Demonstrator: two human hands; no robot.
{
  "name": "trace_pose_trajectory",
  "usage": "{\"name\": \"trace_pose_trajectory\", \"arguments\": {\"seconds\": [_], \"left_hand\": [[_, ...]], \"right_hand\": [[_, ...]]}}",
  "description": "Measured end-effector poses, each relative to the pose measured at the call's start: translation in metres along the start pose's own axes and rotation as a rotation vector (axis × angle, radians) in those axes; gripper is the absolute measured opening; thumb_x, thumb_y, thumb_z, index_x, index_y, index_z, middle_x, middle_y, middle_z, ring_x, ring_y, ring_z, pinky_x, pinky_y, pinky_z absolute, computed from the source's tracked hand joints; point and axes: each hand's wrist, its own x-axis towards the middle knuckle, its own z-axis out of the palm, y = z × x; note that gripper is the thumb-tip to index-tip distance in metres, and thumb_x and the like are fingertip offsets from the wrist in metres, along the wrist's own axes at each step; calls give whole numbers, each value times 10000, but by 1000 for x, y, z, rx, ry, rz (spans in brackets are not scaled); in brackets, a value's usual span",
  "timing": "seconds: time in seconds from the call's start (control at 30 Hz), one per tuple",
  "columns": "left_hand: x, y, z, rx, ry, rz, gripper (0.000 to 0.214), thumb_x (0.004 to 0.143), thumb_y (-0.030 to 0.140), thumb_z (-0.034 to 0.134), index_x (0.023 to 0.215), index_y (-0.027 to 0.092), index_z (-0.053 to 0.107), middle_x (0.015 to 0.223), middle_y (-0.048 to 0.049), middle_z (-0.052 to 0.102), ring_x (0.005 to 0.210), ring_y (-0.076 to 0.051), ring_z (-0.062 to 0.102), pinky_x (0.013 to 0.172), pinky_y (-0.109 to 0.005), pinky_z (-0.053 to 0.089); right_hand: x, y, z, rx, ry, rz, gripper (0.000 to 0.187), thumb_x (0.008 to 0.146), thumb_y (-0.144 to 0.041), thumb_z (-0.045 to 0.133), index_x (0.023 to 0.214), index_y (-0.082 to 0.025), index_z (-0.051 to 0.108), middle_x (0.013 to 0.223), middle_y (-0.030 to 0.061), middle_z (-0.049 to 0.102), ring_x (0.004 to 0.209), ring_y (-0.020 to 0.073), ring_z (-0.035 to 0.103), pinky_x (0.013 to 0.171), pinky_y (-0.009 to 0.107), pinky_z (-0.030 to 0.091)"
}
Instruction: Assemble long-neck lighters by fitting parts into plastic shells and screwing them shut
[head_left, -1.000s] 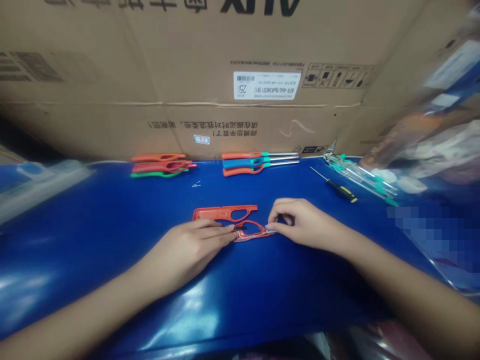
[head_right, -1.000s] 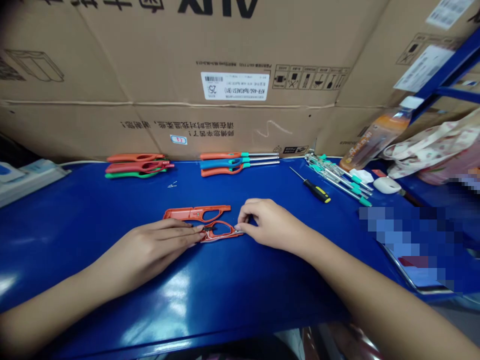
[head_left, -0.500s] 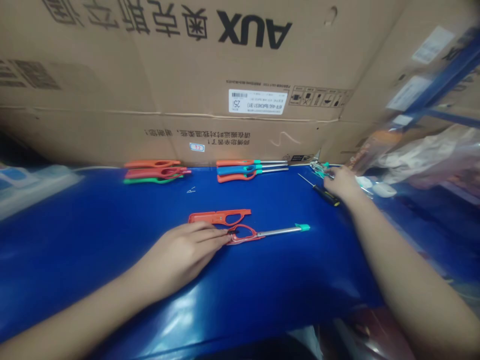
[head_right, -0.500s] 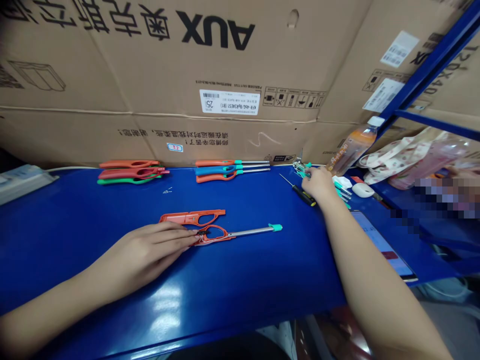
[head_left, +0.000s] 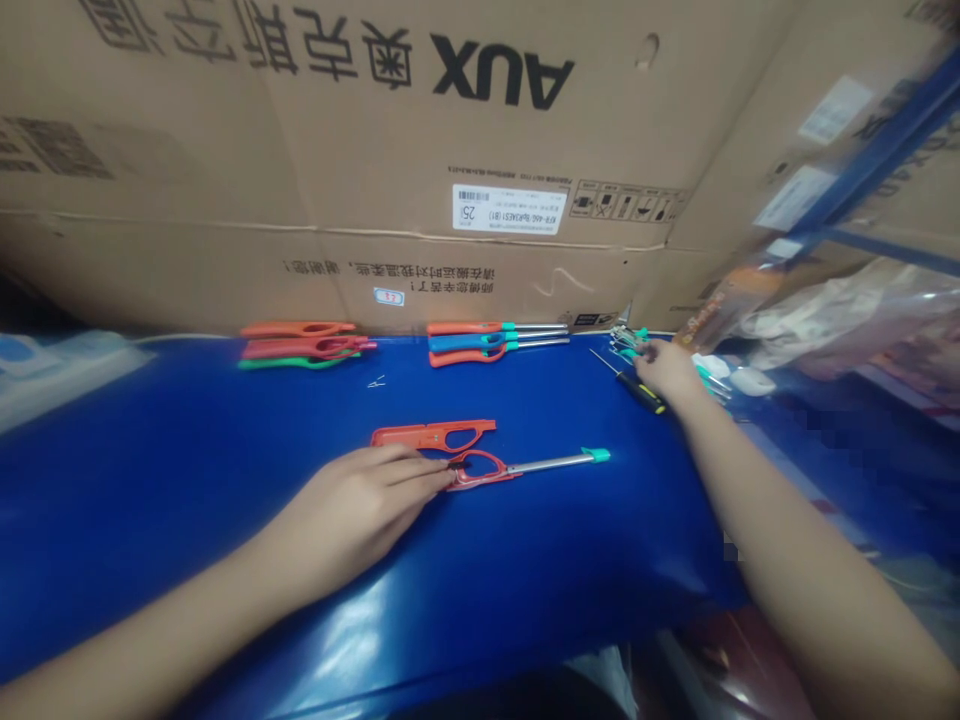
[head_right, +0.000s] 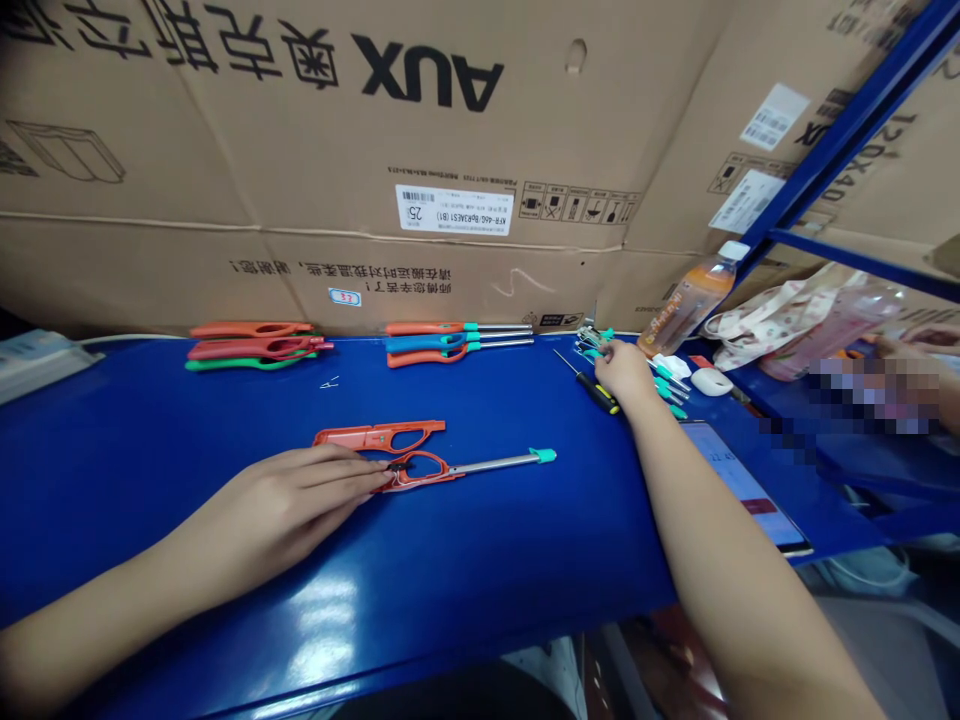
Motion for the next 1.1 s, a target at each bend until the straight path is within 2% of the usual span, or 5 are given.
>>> {"name": "trace_pose_trajectory", "arguments": {"seconds": [0.27, 0.57, 0.77, 0.9, 1.1], "left_hand": [[0, -1, 1, 7, -13, -5, 301, 1018, 221, 516, 1270, 255, 678, 1232, -6, 745, 1083, -216, 717, 911, -371, 600], [0, 0, -1, -1, -7, -9, 298, 1015, 224, 522, 1260, 246, 690, 1219, -17, 750, 1072, -214, 721, 914, -360, 599], [1, 1, 0, -22, 6, -31, 303, 1008, 225, 536, 1261, 264, 699, 1210, -18, 752, 1061, -213, 722, 922, -361, 601], [1, 0, 1, -36, -1, -40, 309, 1004, 213, 538, 1262, 266, 698, 1220, -20, 748, 1081, -211, 715, 933, -357, 600], [1, -1, 1, -50, -17, -38, 313, 999, 199, 540, 1262, 260, 698, 1229, -17, 745, 1086, -215, 712, 935, -371, 605]], "right_hand": [[-7, -6, -2, 41, 35, 13, 338, 973, -368, 630, 1243, -165, 617, 1249, 90, 640, 1077, 225, 651, 912, 447, 566], [-23, -29, -21, 325, 203, -104, 90, 763, -198, 638, 841, -185, 594, 916, 108, 650, 953, 279, 625, 918, 441, 491], [-68, -76, -22, 657, -145, -353, 336, 783, -338, 643, 1088, -211, 581, 844, 18, 637, 640, 154, 613, 563, 297, 552], [-102, -101, -14, 756, -409, -460, 275, 815, -437, 697, 927, -189, 661, 755, 35, 685, 673, 176, 680, 590, 303, 586], [-125, -116, -15, 870, -537, -496, 322, 791, -494, 763, 846, -177, 735, 898, 49, 691, 515, 73, 562, 443, 227, 494]]}}
